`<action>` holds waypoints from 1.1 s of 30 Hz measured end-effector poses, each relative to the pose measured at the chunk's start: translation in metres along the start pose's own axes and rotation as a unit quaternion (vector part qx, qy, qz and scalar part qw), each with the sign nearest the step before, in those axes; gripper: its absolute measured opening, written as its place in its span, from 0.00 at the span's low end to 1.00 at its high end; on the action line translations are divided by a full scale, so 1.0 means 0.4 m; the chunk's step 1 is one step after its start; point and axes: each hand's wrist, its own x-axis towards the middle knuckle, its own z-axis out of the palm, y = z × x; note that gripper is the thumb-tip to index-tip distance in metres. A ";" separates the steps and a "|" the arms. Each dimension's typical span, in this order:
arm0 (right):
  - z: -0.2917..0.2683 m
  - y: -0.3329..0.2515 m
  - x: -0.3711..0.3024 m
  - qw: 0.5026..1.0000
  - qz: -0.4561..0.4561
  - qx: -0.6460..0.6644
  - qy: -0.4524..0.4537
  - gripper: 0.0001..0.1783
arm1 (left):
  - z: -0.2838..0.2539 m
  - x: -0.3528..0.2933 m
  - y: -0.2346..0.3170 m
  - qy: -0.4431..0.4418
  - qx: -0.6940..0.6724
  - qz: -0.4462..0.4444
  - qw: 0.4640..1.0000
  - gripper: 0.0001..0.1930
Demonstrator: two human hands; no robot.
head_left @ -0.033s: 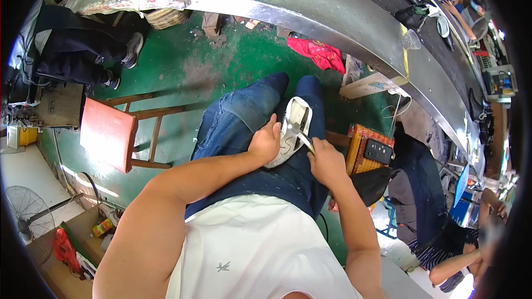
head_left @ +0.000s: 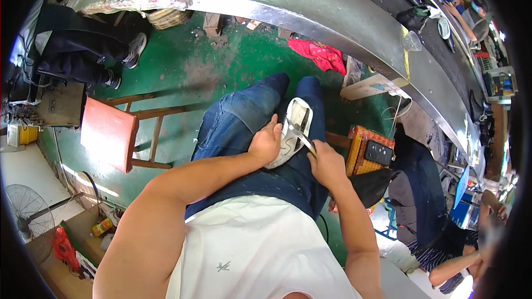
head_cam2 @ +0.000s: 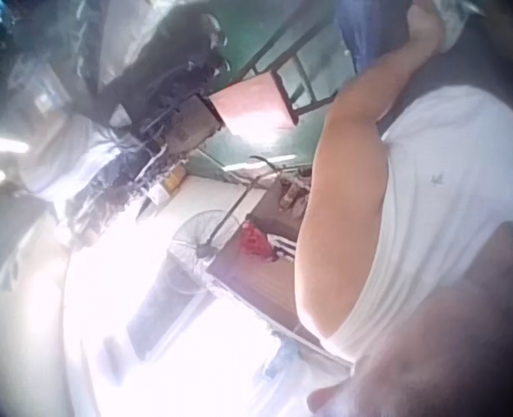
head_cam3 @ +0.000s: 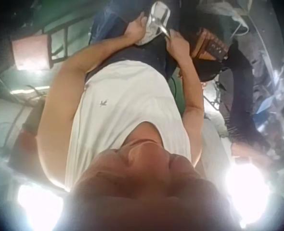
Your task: The person shapes a shoe upper onto a shoe form using pincers.
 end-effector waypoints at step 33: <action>-0.003 0.009 0.006 0.986 -0.055 0.153 -0.049 0.21 | -0.161 -0.038 0.029 -0.258 0.017 0.039 0.965 0.50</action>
